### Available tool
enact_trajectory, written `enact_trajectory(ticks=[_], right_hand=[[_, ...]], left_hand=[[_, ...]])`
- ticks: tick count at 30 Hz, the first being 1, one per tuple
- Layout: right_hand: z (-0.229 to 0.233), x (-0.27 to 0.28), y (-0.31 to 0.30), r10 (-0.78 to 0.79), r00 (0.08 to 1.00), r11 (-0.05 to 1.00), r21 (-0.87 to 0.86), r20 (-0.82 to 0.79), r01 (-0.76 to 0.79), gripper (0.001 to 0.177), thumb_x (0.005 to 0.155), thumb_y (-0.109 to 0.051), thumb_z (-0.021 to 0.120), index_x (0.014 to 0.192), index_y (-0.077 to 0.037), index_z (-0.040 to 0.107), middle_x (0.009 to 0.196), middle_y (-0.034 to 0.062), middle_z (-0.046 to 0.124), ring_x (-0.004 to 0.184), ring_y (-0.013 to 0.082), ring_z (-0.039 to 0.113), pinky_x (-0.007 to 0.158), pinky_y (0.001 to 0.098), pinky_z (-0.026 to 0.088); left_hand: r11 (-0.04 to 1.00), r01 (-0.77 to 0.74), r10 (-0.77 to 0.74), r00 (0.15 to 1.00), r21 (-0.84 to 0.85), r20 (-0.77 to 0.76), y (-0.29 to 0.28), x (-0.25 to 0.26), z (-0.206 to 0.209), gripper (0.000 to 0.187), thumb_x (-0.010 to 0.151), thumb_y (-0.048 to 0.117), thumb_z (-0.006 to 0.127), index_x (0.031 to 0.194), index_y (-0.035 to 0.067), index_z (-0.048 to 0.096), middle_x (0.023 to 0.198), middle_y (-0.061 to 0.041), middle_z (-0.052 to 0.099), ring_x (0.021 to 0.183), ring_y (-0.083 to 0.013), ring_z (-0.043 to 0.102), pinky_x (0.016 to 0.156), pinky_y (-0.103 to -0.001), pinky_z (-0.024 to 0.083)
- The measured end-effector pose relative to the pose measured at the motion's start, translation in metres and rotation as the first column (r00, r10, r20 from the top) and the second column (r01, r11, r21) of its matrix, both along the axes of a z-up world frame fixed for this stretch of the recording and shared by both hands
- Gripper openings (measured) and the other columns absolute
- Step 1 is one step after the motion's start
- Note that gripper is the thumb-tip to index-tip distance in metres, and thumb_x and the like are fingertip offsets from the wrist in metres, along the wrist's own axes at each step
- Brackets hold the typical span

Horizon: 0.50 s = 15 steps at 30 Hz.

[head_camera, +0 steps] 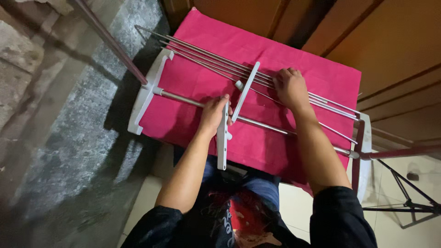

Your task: The person assembles a folding clothes-drying rack on a pink cloth over a table. They pick up metal tubes one at a time and insert their ends into white plastic end brackets, attaching a long crossbar between two brackets, then continue fitting additional tubes into the bracket slots while holding the frame steady.

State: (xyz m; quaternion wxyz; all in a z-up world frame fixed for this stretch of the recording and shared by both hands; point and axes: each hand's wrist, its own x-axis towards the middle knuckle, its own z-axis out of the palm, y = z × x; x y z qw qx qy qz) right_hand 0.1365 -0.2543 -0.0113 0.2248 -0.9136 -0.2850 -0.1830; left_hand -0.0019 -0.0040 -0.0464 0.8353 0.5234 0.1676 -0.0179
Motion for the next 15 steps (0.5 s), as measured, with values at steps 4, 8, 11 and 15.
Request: enact_trajectory(ticks=[4,8,11,15], right_hand=[[-0.015,0.017,-0.003,-0.06,0.997,0.996,-0.072,-0.047,0.056,0.023,0.091,-0.021,0.074,0.108,-0.007,0.075,0.105,0.0199,0.071,0.1,0.0431,0.063,0.082,0.0542,0.051],[-0.023,0.027,-0.004,-0.058,0.988,0.997,-0.061,-0.142,0.05,0.017,0.093,-0.019,0.073,0.103,-0.005,0.072,0.105,0.0202,0.071,0.101,0.0419,0.064,0.087,0.0522,0.052],[-0.021,0.03,-0.005,-0.068,0.99,0.997,0.017,-0.127,0.071,0.015,0.099,-0.015,0.069,0.106,-0.002,0.068,0.103,0.0218,0.07,0.096,0.0427,0.065,0.084,0.0517,0.053],[-0.011,0.024,-0.016,-0.062,0.995,0.983,0.168,-0.081,0.075,0.011,0.099,-0.009,0.065,0.108,-0.003,0.067,0.101,0.0212,0.07,0.094,0.0416,0.068,0.083,0.0498,0.054]], left_hand=[[1.0,0.014,-0.014,0.999,-0.003,0.045,-0.001,-0.001,0.003,0.036,0.097,0.039,0.065,0.092,0.003,0.061,0.064,-0.008,0.061,0.041,-0.0199,0.06,0.039,-0.033,0.048],[0.999,0.02,-0.019,0.999,-0.024,0.04,0.0,-0.002,0.0,0.036,0.097,0.039,0.065,0.092,0.004,0.06,0.063,-0.008,0.061,0.042,-0.0198,0.06,0.04,-0.033,0.048],[0.999,0.017,-0.016,0.999,-0.027,0.031,0.002,0.0,-0.003,0.037,0.098,0.039,0.065,0.091,0.003,0.06,0.063,-0.008,0.061,0.041,-0.0201,0.06,0.04,-0.033,0.048],[0.999,0.034,-0.033,0.998,-0.026,0.048,0.001,0.001,-0.007,0.038,0.098,0.04,0.063,0.091,0.003,0.06,0.062,-0.008,0.06,0.04,-0.0202,0.059,0.039,-0.033,0.047]])
